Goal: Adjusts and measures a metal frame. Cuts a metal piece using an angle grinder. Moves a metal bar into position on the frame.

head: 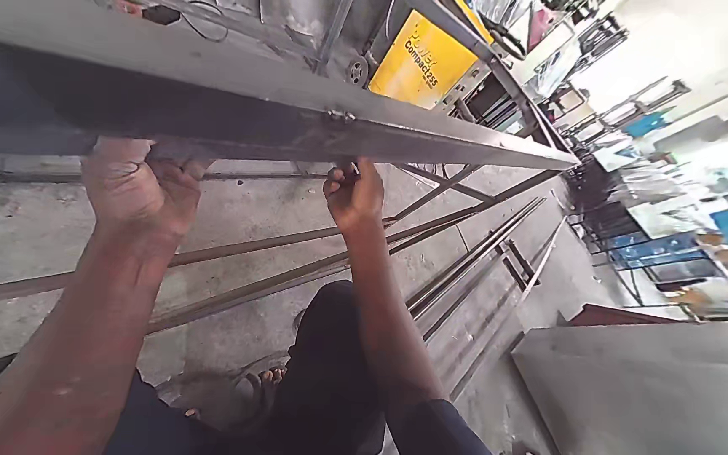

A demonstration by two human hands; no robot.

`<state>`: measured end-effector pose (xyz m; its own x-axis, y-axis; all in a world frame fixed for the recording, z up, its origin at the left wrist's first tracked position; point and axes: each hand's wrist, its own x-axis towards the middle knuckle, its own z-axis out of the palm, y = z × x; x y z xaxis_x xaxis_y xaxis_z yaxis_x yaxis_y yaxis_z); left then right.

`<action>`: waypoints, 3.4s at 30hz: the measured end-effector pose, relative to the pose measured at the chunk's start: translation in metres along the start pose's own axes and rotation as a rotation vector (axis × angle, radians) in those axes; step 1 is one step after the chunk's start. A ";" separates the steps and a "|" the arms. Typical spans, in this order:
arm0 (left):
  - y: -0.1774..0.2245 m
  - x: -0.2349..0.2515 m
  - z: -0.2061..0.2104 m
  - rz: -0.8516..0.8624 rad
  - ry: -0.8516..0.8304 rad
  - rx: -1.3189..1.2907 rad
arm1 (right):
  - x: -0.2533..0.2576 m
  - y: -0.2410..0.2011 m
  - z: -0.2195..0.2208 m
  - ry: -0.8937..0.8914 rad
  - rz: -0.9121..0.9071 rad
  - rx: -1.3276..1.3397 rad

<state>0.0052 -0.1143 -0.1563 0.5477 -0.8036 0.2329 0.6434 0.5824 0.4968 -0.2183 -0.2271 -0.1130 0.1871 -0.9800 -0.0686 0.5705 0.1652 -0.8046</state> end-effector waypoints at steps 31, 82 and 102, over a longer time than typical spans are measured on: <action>0.063 -0.012 0.005 0.016 0.330 -0.015 | -0.018 0.015 0.029 -0.063 -0.149 -0.055; 0.041 0.001 0.005 0.003 0.049 -0.334 | 0.001 0.012 0.000 -0.134 -0.111 0.027; 0.047 -0.002 0.018 -0.001 0.313 -0.148 | 0.006 0.025 0.011 0.026 -0.195 -0.025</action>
<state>0.0242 -0.0874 -0.1185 0.6699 -0.7410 -0.0464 0.7019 0.6118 0.3647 -0.1941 -0.2277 -0.1270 0.0546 -0.9957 0.0750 0.5734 -0.0302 -0.8187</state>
